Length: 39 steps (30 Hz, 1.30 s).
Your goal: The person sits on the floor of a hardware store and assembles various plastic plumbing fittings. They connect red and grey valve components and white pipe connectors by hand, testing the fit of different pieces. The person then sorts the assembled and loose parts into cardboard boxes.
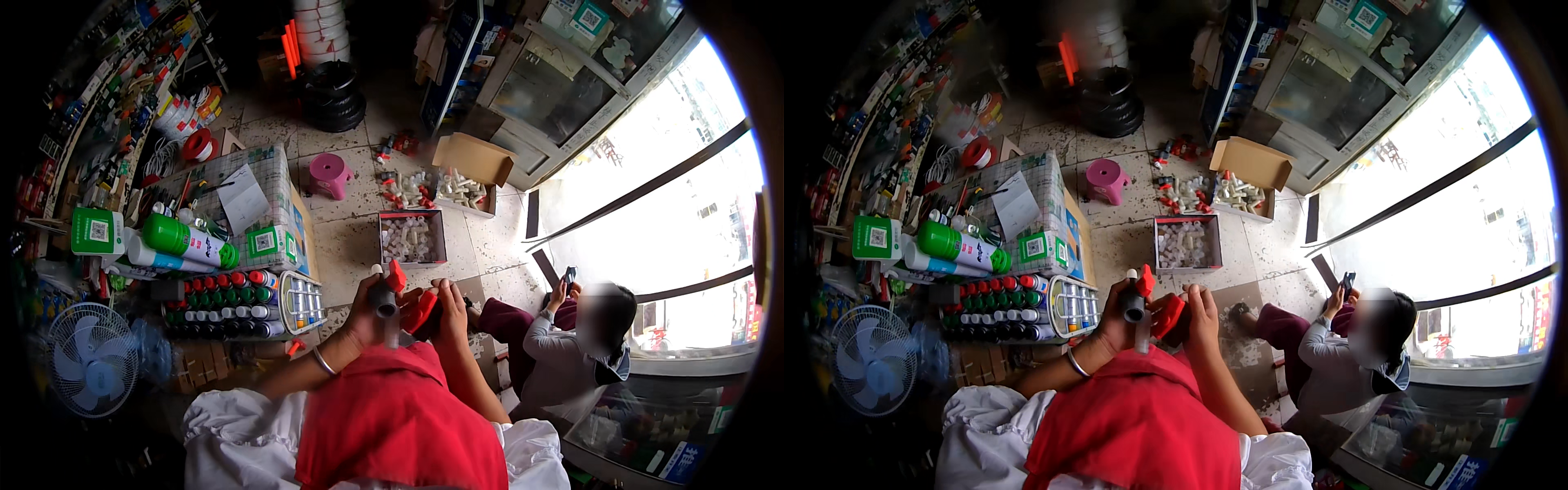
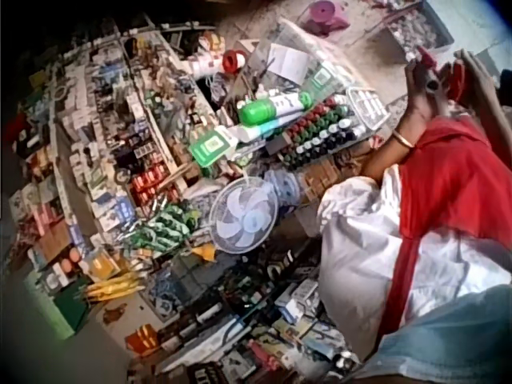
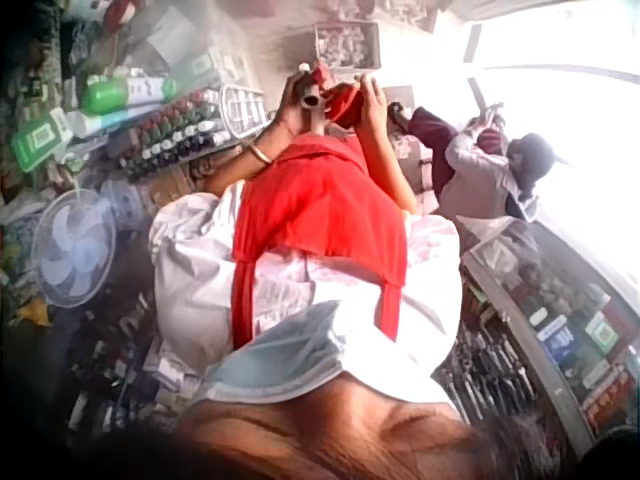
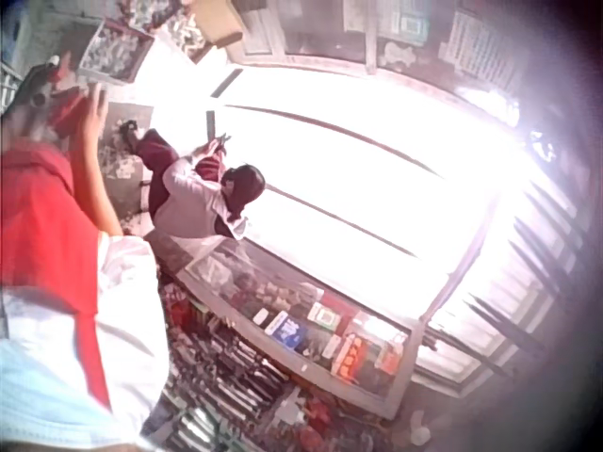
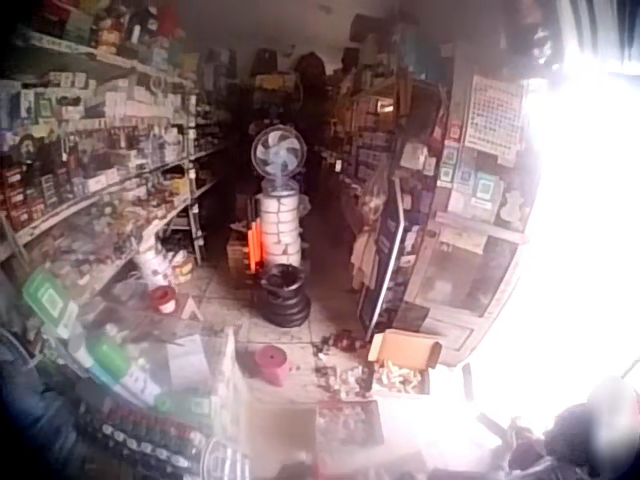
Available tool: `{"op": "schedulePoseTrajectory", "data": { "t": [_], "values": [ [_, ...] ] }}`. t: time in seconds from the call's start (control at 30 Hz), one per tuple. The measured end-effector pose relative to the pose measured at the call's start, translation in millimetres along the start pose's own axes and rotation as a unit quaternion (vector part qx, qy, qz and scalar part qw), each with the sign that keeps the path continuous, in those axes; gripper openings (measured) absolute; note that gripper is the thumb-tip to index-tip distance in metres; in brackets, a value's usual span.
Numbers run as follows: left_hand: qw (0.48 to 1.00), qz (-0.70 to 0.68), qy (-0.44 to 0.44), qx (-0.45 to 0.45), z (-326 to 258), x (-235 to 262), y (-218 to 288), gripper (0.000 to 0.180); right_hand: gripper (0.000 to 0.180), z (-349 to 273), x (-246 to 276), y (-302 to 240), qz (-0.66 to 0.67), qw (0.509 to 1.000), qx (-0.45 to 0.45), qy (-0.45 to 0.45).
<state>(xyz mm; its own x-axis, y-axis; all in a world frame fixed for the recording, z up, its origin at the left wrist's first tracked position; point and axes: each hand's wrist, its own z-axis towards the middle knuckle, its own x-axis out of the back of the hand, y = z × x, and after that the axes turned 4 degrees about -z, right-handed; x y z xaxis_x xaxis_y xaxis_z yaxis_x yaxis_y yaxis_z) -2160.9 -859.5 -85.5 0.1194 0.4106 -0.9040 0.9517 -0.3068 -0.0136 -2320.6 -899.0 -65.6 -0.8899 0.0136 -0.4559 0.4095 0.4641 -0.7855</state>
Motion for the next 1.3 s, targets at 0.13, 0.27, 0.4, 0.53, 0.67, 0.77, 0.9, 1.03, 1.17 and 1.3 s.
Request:
{"op": "schedulePoseTrajectory", "data": {
  "t": [0.13, 0.27, 0.4, 0.53, 0.67, 0.77, 0.9, 1.03, 1.17, 1.3],
  "values": [
    [0.997, 0.008, -0.037, -0.068, 51, -6, -17, 0.043, 0.026, 63, 8, -14, -0.279, 0.947, 0.161, -0.022],
    [0.997, -0.030, -0.038, -0.053, 84, -34, -31, 0.045, 0.028, 80, 13, -49, -0.532, 0.798, 0.280, -0.049],
    [0.990, -0.046, -0.042, -0.128, 109, -26, -32, 0.053, 0.035, 70, 32, -89, -0.514, 0.750, 0.413, -0.048],
    [0.974, -0.057, -0.085, -0.201, 126, -75, -35, 0.057, 0.037, 63, 47, -95, -0.612, 0.677, 0.360, -0.195],
    [0.968, -0.079, -0.087, -0.220, 133, -95, -36, 0.067, 0.040, 80, 64, -103, -0.530, 0.701, 0.414, -0.236],
    [0.955, -0.102, -0.159, -0.229, 135, -94, -26, 0.068, 0.040, 78, 83, -126, -0.485, 0.674, 0.502, -0.241],
    [0.946, -0.044, -0.197, -0.253, 143, -98, -26, 0.061, 0.040, 80, 93, -121, -0.471, 0.747, 0.450, -0.132],
    [0.953, 0.005, -0.093, -0.287, 142, -107, -39, 0.059, 0.039, 85, 98, -127, -0.471, 0.778, 0.411, -0.063],
    [0.920, 0.191, -0.135, -0.314, 147, -99, -45, 0.080, 0.035, 89, 100, -139, -0.477, 0.767, 0.425, -0.062],
    [0.891, 0.309, -0.073, -0.324, 138, -76, -55, 0.089, 0.036, 95, 109, -138, -0.466, 0.755, 0.460, -0.016]
  ]
}}
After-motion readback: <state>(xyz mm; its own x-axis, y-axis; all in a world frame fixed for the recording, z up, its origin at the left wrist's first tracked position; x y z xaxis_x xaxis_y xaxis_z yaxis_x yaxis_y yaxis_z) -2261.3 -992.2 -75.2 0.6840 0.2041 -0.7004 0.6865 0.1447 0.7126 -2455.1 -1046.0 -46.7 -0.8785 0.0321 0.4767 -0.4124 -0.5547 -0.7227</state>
